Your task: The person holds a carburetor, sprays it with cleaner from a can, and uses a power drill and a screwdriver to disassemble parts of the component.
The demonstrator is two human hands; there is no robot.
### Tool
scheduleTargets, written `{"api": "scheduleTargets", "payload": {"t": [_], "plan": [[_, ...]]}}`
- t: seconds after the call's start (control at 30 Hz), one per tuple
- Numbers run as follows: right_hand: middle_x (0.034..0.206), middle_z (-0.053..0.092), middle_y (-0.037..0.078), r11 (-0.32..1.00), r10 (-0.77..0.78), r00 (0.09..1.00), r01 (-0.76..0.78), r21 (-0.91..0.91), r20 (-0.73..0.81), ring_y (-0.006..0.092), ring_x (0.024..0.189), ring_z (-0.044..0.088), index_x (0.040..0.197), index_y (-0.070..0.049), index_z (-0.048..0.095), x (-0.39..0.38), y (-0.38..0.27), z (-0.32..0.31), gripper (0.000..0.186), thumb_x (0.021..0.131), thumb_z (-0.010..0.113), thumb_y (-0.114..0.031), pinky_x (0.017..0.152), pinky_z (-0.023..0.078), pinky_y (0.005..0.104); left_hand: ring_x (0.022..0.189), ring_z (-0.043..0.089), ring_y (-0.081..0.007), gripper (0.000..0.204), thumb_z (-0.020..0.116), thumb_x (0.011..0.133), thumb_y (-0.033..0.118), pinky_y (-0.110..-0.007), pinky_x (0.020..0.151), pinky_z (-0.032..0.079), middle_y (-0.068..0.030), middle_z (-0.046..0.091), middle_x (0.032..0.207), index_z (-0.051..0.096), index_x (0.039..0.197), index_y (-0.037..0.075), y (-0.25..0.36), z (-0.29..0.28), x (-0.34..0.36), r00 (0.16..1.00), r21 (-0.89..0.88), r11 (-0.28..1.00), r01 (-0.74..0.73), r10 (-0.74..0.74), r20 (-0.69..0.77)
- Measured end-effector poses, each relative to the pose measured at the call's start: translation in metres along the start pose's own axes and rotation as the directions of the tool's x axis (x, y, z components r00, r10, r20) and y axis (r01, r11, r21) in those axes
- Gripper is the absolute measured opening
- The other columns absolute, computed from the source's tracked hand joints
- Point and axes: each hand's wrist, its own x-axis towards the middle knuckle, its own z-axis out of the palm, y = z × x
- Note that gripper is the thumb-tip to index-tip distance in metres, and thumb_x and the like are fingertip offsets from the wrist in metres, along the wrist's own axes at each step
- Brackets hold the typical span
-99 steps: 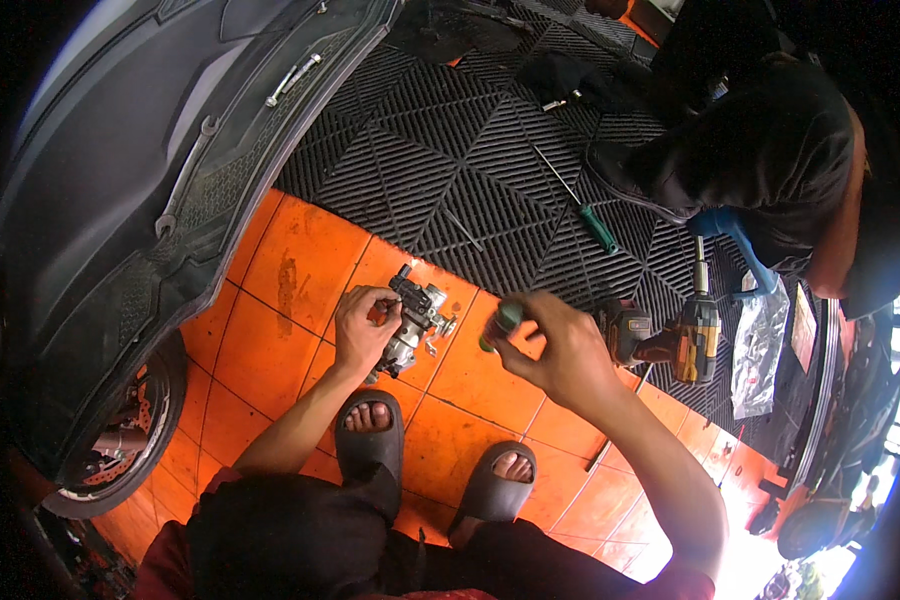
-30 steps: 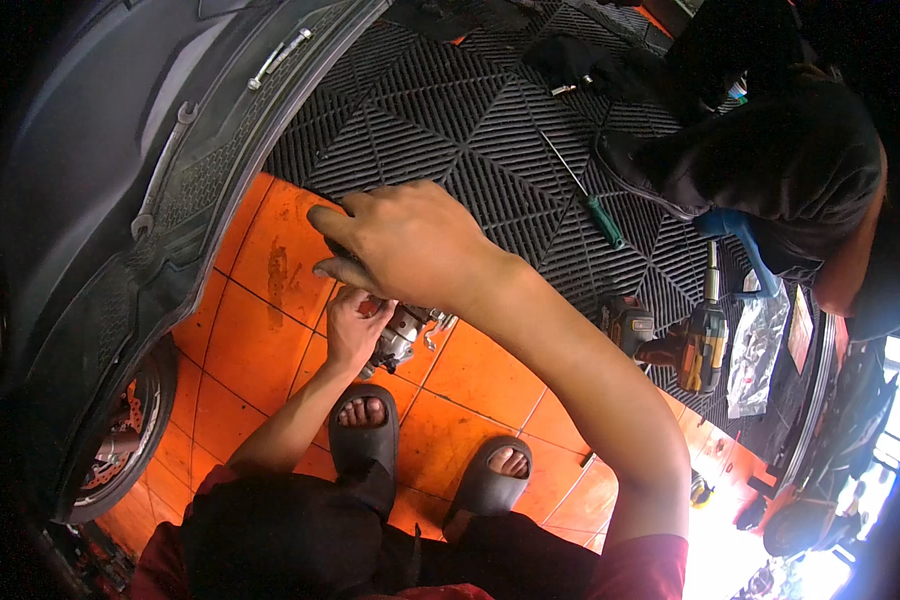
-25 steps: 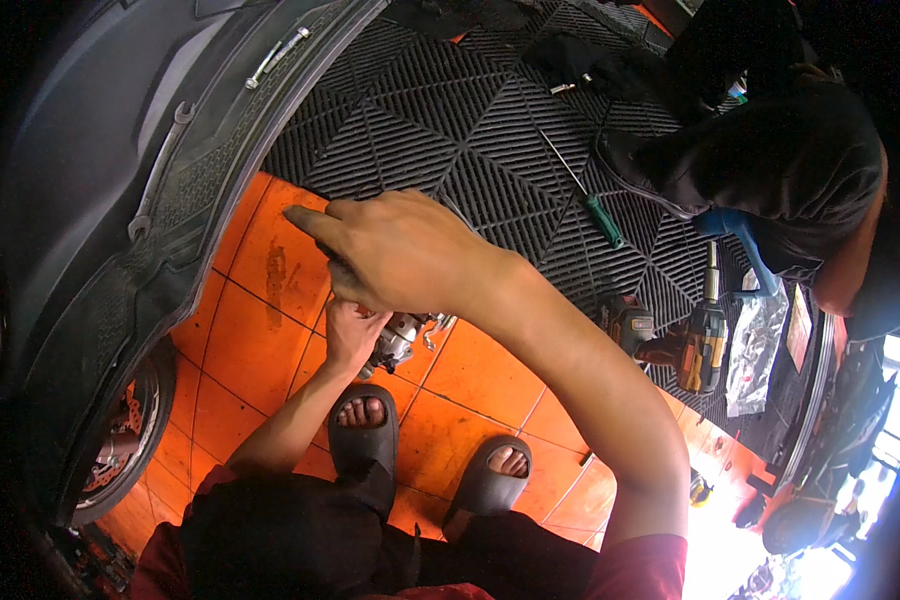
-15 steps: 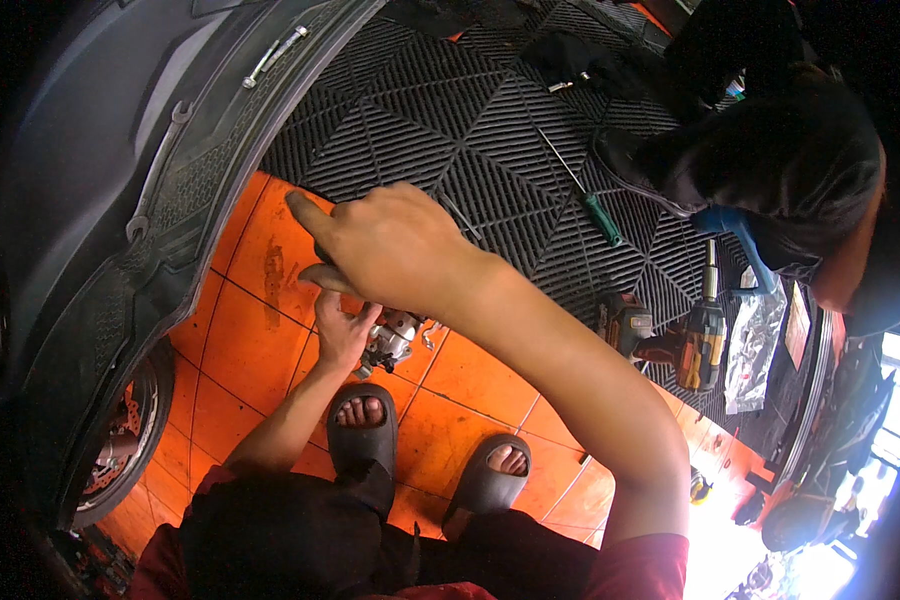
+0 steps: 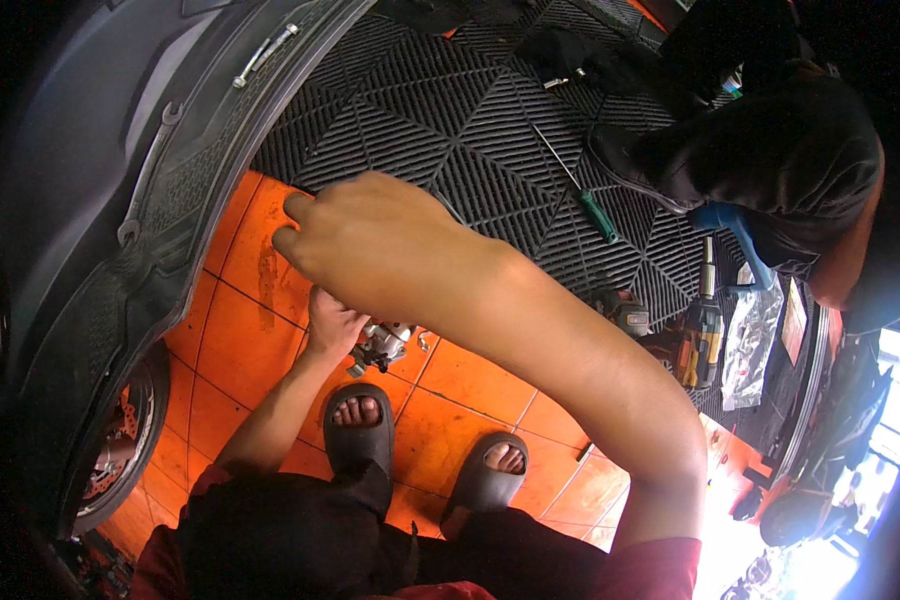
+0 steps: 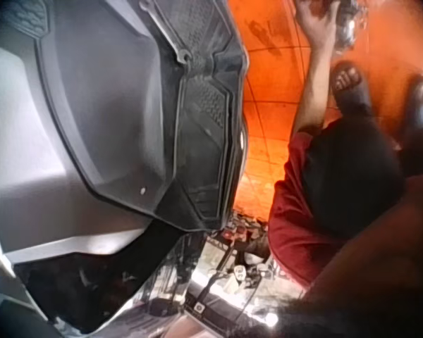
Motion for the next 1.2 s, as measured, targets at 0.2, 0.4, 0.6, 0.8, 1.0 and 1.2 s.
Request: {"api": "scheduleTargets", "payload": {"t": [0.2, 0.4, 0.6, 0.8, 1.0, 1.2], "plan": [[0.091, 0.072, 0.01, 0.98, 0.071, 0.99, -0.047, -0.192, 0.12, 0.0268, 0.084, 0.073, 0.09, -0.005, 0.074, 0.013, -0.006, -0.01, 0.019, 0.072, 0.076, -0.012, 0.073, 0.057, 0.0373, 0.084, 0.071, -0.0222, 0.023, 0.075, 0.087, 0.0, -0.034, 0.073, 0.053, -0.013, 0.073, 0.093, 0.064, 0.107, -0.003, 0.011, 0.002, 0.0, 0.994, 0.191, 0.98, -0.06, 0.075, -0.075], [0.09, 0.069, 0.007, 0.993, -0.064, 0.979, 0.082, -0.084, 0.194, 0.0261, 0.087, 0.072, 0.097, -0.006, 0.071, 0.007, 0.003, -0.012, 0.021, 0.081, 0.073, -0.019, 0.07, 0.056, 0.0369, 0.088, 0.072, -0.0261, 0.034, 0.074, 0.086, -0.001, -0.036, 0.077, 0.054, -0.0151, 0.072, 0.095, 0.059, 0.117, -0.003, 0.029, 0.003, 0.008, 0.986, 0.112, 0.983, -0.148, 0.156, -0.063], [0.095, 0.067, 0.009, 0.991, -0.036, 0.946, 0.075, -0.108, 0.323, 0.0264, 0.09, 0.071, 0.096, -0.004, 0.07, 0.018, -0.007, -0.023, 0.02, 0.081, 0.073, -0.016, 0.073, 0.058, 0.0394, 0.094, 0.072, -0.0262, 0.043, 0.076, 0.085, -0.002, -0.036, 0.082, 0.055, -0.0147, 0.073, 0.099, 0.058, 0.124, -0.002, -0.01, 0.008, -0.006, 0.996, 0.139, 0.99, 0.013, 0.0, -0.087], [0.094, 0.065, 0.008, 0.988, -0.144, 0.979, 0.15, -0.028, 0.143, 0.0264, 0.091, 0.071, 0.094, -0.004, 0.069, 0.017, -0.002, -0.018, 0.018, 0.082, 0.071, -0.016, 0.074, 0.059, 0.0391, 0.091, 0.071, -0.0257, 0.027, 0.08, 0.083, 0.004, -0.037, 0.079, 0.054, -0.0144, 0.073, 0.101, 0.067, 0.106, -0.003, -0.015, 0.01, -0.018, 0.996, 0.091, 0.996, 0.023, -0.015, -0.083], [0.097, 0.069, 0.014, 0.992, -0.087, 0.955, 0.109, -0.064, 0.284, 0.03, 0.084, 0.073, 0.094, 0.0, 0.068, 0.021, 0.001, -0.012, 0.024, 0.081, 0.073, -0.019, 0.066, 0.057, 0.0429, 0.08, 0.069, -0.0222, 0.024, 0.082, 0.085, 0.012, -0.037, 0.075, 0.053, -0.0114, 0.073, 0.088, 0.069, 0.101, 0.0, 0.018, 0.038, 0.0, 0.984, -0.093, 0.989, 0.113, -0.124, -0.129], [0.078, 0.069, 0.014, 0.982, -0.178, 0.979, 0.182, -0.04, 0.095, 0.0326, 0.074, 0.071, 0.091, -0.002, 0.066, -0.005, 0.014, -0.011, 0.026, 0.085, 0.071, -0.026, 0.062, 0.054, 0.0448, 0.073, 0.071, -0.0327, 0.026, 0.073, 0.092, 0.013, -0.043, 0.062, 0.052, -0.0123, 0.071, 0.077, 0.061, 0.115, 0.004, 0.026, 0.042, 0.001, 0.994, 0.291, 0.956, -0.033, 0.061, -0.087]]}}
